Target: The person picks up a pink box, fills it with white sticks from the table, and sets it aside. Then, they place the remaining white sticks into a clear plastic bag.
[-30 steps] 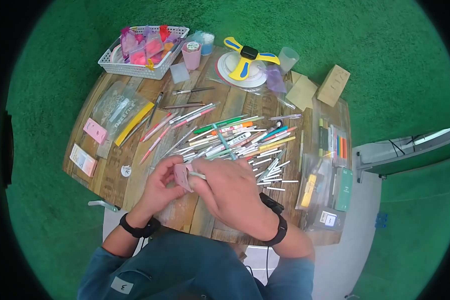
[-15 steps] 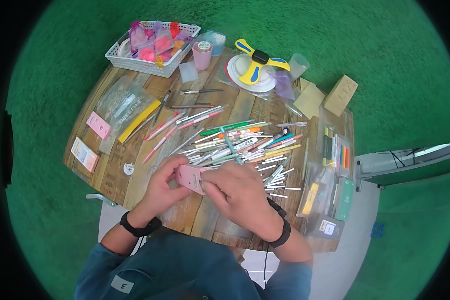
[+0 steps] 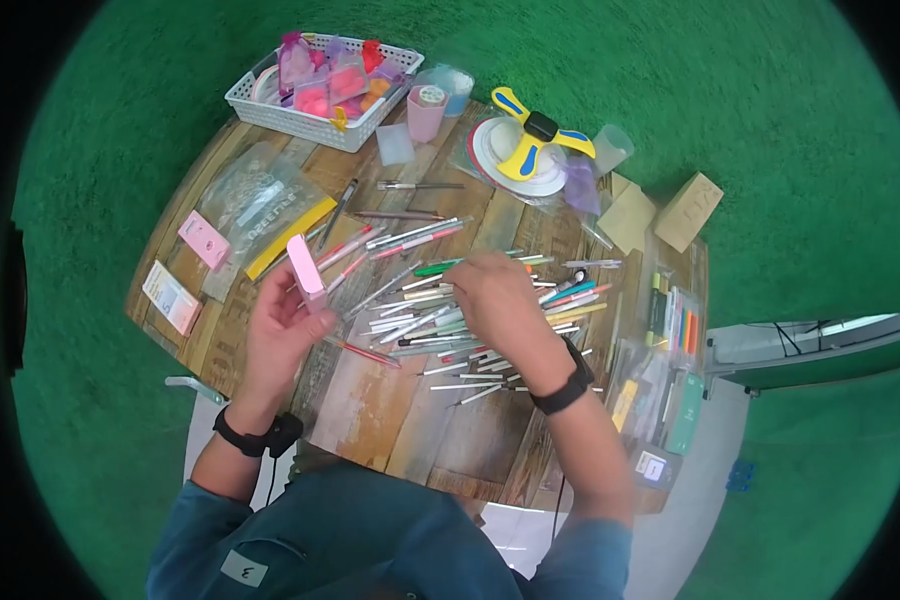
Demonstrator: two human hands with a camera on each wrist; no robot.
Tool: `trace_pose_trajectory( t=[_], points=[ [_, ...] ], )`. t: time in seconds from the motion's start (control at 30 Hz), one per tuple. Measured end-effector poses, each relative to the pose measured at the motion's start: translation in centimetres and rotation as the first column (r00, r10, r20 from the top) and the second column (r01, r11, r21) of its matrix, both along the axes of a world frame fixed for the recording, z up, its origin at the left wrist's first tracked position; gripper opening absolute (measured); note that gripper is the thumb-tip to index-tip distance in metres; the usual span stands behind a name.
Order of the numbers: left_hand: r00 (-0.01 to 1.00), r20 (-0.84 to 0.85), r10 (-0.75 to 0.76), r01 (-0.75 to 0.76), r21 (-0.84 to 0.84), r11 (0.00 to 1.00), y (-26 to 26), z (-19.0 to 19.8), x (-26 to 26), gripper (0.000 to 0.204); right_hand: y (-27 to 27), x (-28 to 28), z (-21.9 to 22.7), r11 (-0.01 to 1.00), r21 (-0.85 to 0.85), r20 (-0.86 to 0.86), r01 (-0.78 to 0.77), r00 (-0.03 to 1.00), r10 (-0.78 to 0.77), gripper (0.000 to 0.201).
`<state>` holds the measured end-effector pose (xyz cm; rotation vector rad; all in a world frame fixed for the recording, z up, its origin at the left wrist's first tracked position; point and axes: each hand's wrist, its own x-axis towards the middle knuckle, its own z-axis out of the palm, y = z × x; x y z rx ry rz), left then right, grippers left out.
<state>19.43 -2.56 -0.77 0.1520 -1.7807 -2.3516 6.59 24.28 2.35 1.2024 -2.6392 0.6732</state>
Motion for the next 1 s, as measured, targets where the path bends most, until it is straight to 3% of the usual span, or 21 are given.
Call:
trace_pose_trajectory(
  t=[0.2, 0.33, 0.73, 0.87, 0.9, 0.93, 0.97, 1.0],
  points=[
    [0.996, -0.003, 0.084, -0.084, 0.013, 0.996, -1.1, 0.4, 0.5, 0.073, -2.8, -4.1, -3.9, 0.96, 0.263, -0.041, -0.096, 0.993, 0.11, 0.009],
    [0.996, -0.001, 0.095, -0.095, 0.016, 0.995, -1.7, 0.1, 0.7, 0.072, -3.9, -5.9, -3.4, 0.876, 0.465, -0.036, -0.128, 0.986, 0.163, 0.012],
    [0.999, 0.028, 0.022, -0.023, 0.024, 0.999, -0.7, -0.5, 1.2, 0.072, -5.4, -6.5, -2.8, 0.786, 0.608, 0.039, -0.11, 0.993, 0.109, 0.015],
    [0.997, 0.06, -0.044, 0.047, -0.04, 0.998, -0.5, -1.5, 2.0, 0.072, -5.3, -6.1, -1.1, 0.814, 0.562, 0.083, -0.147, 0.989, 0.122, 0.016],
    [0.998, 0.053, -0.038, 0.04, -0.036, 0.999, -0.5, -1.6, 2.1, 0.072, -4.8, -5.9, -0.4, 0.905, 0.413, 0.17, -0.105, 0.985, 0.037, 0.015],
    [0.998, 0.056, -0.043, 0.053, -0.18, 0.982, -0.5, -1.7, 2.2, 0.071, -4.2, -5.6, 0.2, 0.965, 0.258, 0.27, -0.04, 0.962, -0.032, 0.014],
    [0.997, 0.061, -0.048, 0.066, -0.321, 0.945, -0.5, -1.8, 2.3, 0.07, -3.4, -5.1, 0.7, 0.964, 0.262, 0.266, -0.043, 0.963, -0.03, 0.014],
    [0.998, 0.052, -0.047, 0.063, -0.365, 0.929, -0.5, -2.7, 2.3, 0.067, -2.5, -4.5, 1.2, 0.998, 0.061, 0.396, 0.0, 0.918, -0.024, 0.013]
  ],
)
